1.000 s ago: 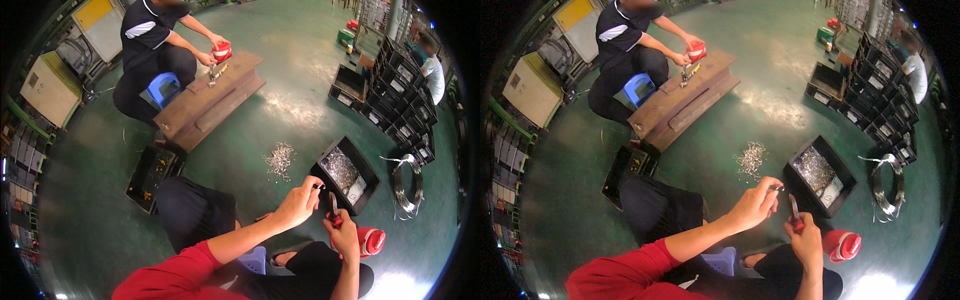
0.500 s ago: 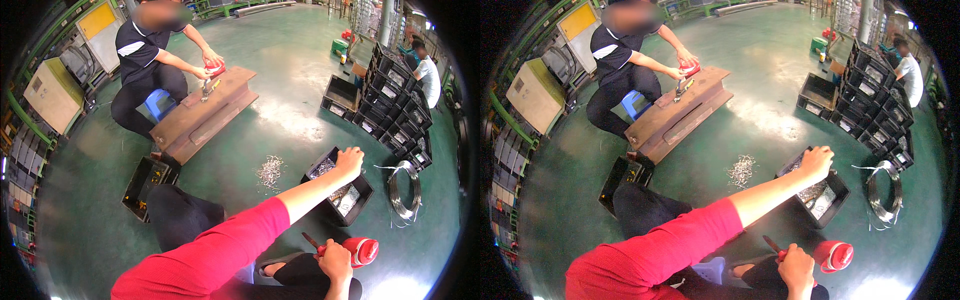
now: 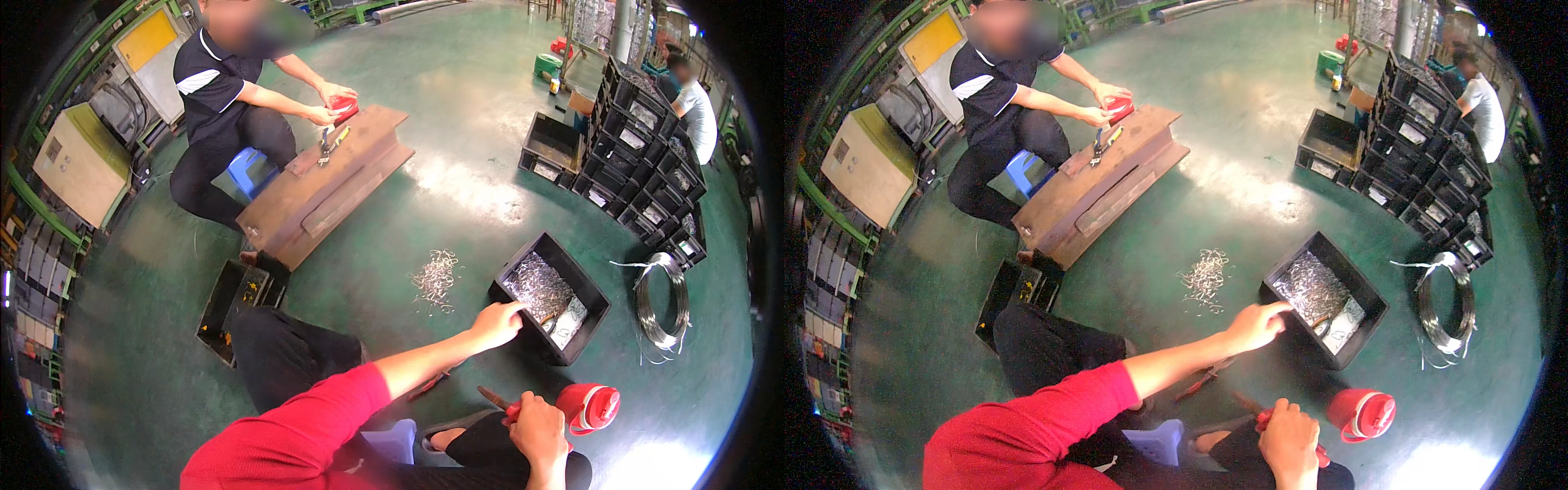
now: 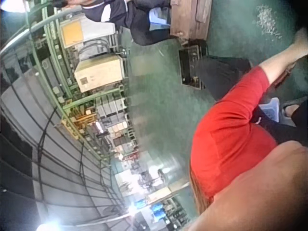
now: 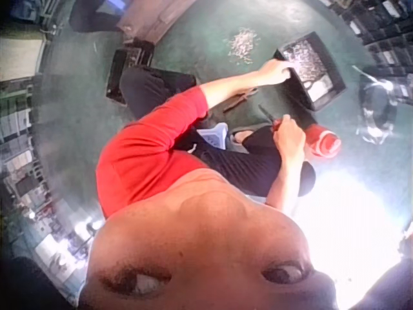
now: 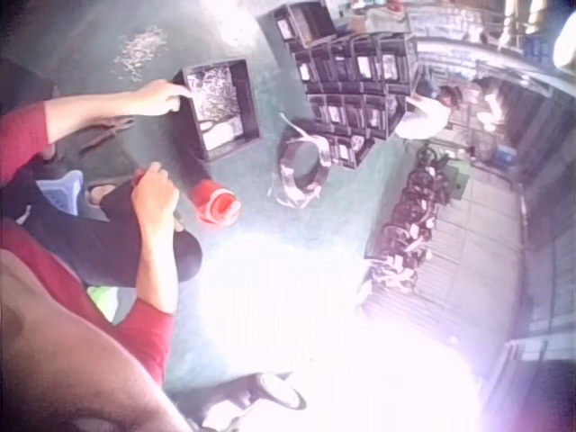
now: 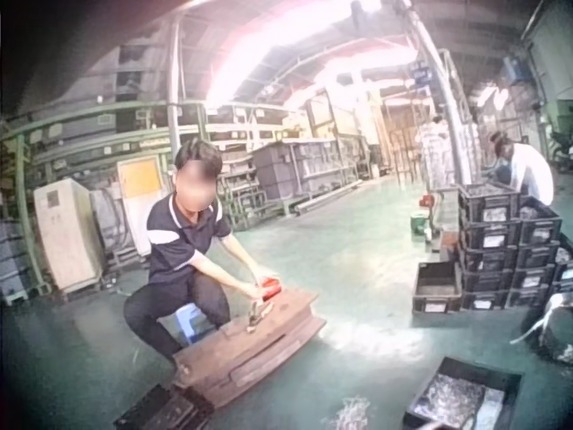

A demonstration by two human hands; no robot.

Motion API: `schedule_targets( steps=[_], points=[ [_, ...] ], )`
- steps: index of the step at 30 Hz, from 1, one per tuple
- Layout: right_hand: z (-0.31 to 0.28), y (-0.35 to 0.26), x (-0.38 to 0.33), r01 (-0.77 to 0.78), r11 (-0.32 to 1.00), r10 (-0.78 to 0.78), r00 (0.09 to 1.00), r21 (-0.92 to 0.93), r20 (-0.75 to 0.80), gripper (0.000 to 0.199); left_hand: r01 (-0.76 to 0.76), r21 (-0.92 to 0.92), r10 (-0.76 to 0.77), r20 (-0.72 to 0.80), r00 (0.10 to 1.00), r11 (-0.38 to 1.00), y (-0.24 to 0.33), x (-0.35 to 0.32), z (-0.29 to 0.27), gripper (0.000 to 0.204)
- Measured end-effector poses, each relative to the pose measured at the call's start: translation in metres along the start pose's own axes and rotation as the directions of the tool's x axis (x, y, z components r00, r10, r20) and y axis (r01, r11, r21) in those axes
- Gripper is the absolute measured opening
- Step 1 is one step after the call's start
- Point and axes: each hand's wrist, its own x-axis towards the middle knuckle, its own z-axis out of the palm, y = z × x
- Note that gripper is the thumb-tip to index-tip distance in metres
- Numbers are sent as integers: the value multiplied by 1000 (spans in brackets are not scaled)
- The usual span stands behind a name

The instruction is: The person sits on a low stool and repeatedly picks up small metal wire pieces from a tray, bends them into loops using pliers, and places the finished pieces into a black bin. The process is continuous and repetitive.

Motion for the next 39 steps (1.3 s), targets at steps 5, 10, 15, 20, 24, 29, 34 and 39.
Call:
schedule_targets(
  steps=[5, 10, 15, 20, 24, 29, 34, 39],
  points=[
    [12, -11, 9, 83, 996, -80, 990, -19, 115, 40, 262, -30, -261, 44, 964, 964, -54, -72, -47, 45],
    [32, -29, 31, 165, 980, -136, 961, -108, 240, 28, 219, -28, -220, -48, 974, 975, -64, -71, -62, 38],
    [55, -40, 43, 220, 970, -190, 952, -103, 240, 25, 161, -64, -167, -99, 981, 985, -60, -69, -63, 20],
    [69, -48, 36, 219, 971, -185, 943, -99, 277, 24, 239, -81, -244, -58, 968, 968, -59, -69, -71, 19],
    [70, -56, 31, 234, 959, -182, 942, -161, 282, 27, 261, 66, -255, -77, 964, 963, -71, -70, -72, 27],
    [67, -68, 18, 267, 938, -204, 941, -222, 270, 35, 338, 121, -342, 7, 940, 933, -108, -81, -70, 33],
    [58, -70, 7, 321, 929, -259, 919, -183, 296, 32, 387, 231, -394, -18, 919, 893, -131, -92, -72, 36],
    [50, -71, -1, 311, 927, -263, 938, -210, 225, 29, 325, 109, -45, -901, 431, 939, -139, -74, -160, 63]
  ],
)
